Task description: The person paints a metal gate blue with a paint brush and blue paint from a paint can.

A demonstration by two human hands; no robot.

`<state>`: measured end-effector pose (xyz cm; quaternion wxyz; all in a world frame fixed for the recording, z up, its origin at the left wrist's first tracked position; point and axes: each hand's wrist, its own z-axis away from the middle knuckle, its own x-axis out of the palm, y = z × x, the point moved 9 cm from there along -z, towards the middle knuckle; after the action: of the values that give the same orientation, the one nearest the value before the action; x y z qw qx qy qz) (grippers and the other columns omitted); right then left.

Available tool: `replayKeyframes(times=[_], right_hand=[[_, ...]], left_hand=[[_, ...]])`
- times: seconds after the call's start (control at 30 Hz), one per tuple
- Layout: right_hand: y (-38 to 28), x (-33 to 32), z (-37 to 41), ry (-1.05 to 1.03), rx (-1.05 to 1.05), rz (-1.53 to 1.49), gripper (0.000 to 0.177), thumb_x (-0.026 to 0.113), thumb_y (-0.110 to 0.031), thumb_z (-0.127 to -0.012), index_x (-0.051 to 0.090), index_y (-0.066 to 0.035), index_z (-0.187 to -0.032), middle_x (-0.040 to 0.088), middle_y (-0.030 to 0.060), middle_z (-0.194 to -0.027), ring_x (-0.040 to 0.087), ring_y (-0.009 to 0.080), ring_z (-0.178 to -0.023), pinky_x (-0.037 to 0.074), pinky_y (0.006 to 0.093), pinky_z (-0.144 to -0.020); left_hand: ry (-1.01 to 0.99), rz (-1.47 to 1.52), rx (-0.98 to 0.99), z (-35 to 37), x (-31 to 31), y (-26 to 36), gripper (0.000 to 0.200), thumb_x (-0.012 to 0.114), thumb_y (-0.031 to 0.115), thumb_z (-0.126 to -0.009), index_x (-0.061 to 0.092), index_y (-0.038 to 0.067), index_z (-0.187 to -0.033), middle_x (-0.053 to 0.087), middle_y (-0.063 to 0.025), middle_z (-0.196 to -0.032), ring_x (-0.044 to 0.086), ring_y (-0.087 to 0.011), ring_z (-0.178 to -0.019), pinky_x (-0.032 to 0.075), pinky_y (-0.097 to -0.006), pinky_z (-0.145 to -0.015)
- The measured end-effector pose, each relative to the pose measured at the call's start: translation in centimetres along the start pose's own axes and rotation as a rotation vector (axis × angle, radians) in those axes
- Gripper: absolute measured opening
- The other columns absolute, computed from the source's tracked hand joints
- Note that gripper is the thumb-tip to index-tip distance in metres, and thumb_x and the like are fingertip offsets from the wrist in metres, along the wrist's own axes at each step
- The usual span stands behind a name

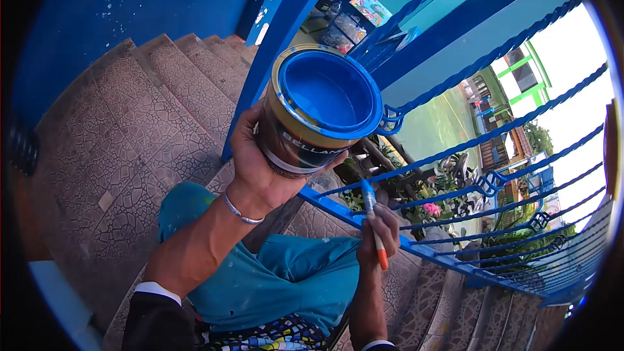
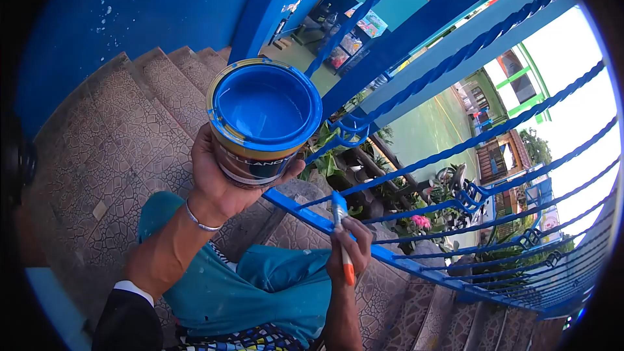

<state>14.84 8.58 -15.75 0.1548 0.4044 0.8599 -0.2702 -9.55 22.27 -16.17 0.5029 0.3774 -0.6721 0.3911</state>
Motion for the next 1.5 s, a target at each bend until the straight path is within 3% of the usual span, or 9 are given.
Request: replayKeyframes(times=[0.1,0.4,0.5,0.63,0.87,1.0,1.1,1.27,1.5], right_hand=[[0.9,4.7,1.2,-0.320,-0.041,0.110,0.023,0.087,-0.002,-0.080,0.080,-0.010,-0.101,0.079,0.0095,-0.112,0.074,0.0295,-0.111,0.053,0.0444,-0.098],[2.1,-2.3,0.5,0.123,-0.010,0.170,0.018,0.077,0.012,-0.086,0.075,-0.001,-0.099,0.076,0.0187,-0.116,0.073,0.0339,-0.110,0.059,0.0441,-0.094],[-1.5,-0.6,0.5,0.017,-0.111,0.165,0.017,0.077,0.009,-0.088,0.076,-0.001,-0.102,0.075,0.0190,-0.117,0.073,0.0368,-0.110,0.059,0.0462,-0.096],[-1.5,7.7,2.7,-0.591,-0.178,0.340,0.030,0.075,-0.013,-0.084,0.080,-0.017,-0.114,0.071,0.0091,-0.130,0.066,0.0306,-0.125,0.044,0.0499,-0.104],[4.2,16.1,11.4,-0.902,-0.352,0.529,0.016,0.073,-0.023,-0.084,0.078,-0.017,-0.098,0.065,0.0073,-0.128,0.054,0.0278,-0.133,0.038,0.0510,-0.097],[6.5,14.3,14.9,-1.064,-0.403,0.654,0.013,0.069,-0.023,-0.087,0.080,-0.018,-0.092,0.064,0.0075,-0.118,0.055,0.0280,-0.132,0.038,0.0481,-0.099],[7.3,11.0,15.7,-1.186,-0.205,0.519,0.012,0.069,-0.023,-0.087,0.079,-0.018,-0.093,0.065,0.0053,-0.116,0.055,0.0263,-0.132,0.038,0.0481,-0.099],[1.4,2.1,6.7,-0.763,0.075,0.178,0.031,0.081,-0.013,-0.089,0.080,-0.013,-0.120,0.075,0.0086,-0.121,0.068,0.0272,-0.113,0.046,0.0445,-0.100],[5.7,-11.3,10.3,0.182,0.998,-0.267,0.033,0.083,-0.009,-0.095,0.077,0.002,-0.125,0.079,0.0118,-0.112,0.076,0.0192,-0.099,0.060,0.0331,-0.088]], left_hand=[[-0.010,0.006,0.004,0.1,0.2,0.1,0.075,0.036,0.061,-0.104,0.047,0.016,-0.162,0.050,-0.0226,-0.163,0.054,-0.0484,-0.146,0.044,-0.0766,-0.115],[0.052,-0.109,0.112,0.2,-0.6,1.8,0.080,0.042,0.065,-0.102,0.041,0.016,-0.165,0.048,-0.0256,-0.162,0.055,-0.0525,-0.144,0.050,-0.0755,-0.111],[0.072,-0.143,0.135,0.1,-1.4,2.4,0.080,0.044,0.065,-0.102,0.041,0.017,-0.165,0.048,-0.0250,-0.163,0.055,-0.0526,-0.144,0.051,-0.0755,-0.110],[0.065,-0.121,0.126,0.0,-1.2,2.5,0.079,0.045,0.064,-0.101,0.042,0.017,-0.165,0.047,-0.0247,-0.164,0.053,-0.0521,-0.145,0.049,-0.0767,-0.111],[0.070,-0.103,0.115,0.1,-0.9,2.3,0.080,0.044,0.065,-0.101,0.043,0.017,-0.164,0.047,-0.0250,-0.164,0.051,-0.0531,-0.147,0.044,-0.0774,-0.115],[0.009,-0.017,0.060,0.5,0.2,1.5,0.079,0.049,0.063,-0.100,0.041,0.019,-0.165,0.048,-0.0224,-0.164,0.054,-0.0494,-0.145,0.052,-0.0751,-0.108],[0.024,0.057,0.015,0.5,0.0,1.0,0.078,0.048,0.062,-0.100,0.042,0.018,-0.165,0.047,-0.0229,-0.164,0.052,-0.0504,-0.147,0.048,-0.0768,-0.112],[0.107,-0.016,-0.012,0.8,-0.5,-0.3,0.086,0.048,0.069,-0.099,0.042,0.012,-0.164,0.046,-0.0262,-0.164,0.051,-0.0523,-0.146,0.041,-0.0740,-0.120],[0.142,-0.060,-0.109,1.3,-0.4,-4.4,0.091,0.053,0.072,-0.100,0.043,0.008,-0.163,0.051,-0.0263,-0.160,0.047,-0.0484,-0.150,0.042,-0.0701,-0.120]])
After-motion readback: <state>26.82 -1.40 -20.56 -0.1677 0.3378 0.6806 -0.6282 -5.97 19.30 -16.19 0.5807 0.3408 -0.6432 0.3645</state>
